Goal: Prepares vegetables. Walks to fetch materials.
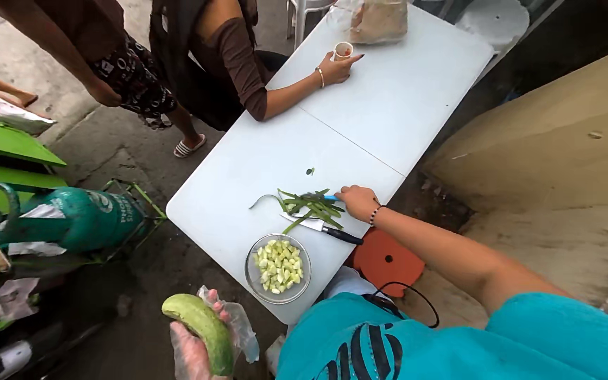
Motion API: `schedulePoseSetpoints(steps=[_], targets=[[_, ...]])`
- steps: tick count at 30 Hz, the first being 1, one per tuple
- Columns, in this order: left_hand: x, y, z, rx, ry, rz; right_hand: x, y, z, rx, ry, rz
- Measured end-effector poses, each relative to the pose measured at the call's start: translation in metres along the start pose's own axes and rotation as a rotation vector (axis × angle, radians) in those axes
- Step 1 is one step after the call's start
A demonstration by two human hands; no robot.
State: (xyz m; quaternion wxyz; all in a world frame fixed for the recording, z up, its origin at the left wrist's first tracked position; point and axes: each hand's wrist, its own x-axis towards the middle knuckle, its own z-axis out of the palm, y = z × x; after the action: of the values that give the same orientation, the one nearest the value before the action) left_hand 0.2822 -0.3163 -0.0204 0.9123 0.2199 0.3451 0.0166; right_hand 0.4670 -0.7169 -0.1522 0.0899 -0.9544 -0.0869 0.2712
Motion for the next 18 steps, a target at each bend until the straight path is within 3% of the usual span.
schedulePoseSetpoints(steps=[3, 6, 12, 18], targets=[[-0.004, 0.0, -0.001, 0.011, 0.012, 0.022, 0.018, 0.011, -0.02, 0.081, 0.119, 0.108], [-0.005, -0.002, -0.001, 0.028, 0.023, 0.027, 0.038, 0.015, -0.027, 0.049, 0.083, 0.215], [-0.013, 0.0, 0.0, 0.021, 0.025, 0.018, -0.006, -0.011, 0.009, -0.054, -0.014, 0.003], [-0.018, 0.003, -0.01, 0.02, 0.001, 0.001, 0.017, -0.007, -0.018, 0.035, 0.118, 0.156]])
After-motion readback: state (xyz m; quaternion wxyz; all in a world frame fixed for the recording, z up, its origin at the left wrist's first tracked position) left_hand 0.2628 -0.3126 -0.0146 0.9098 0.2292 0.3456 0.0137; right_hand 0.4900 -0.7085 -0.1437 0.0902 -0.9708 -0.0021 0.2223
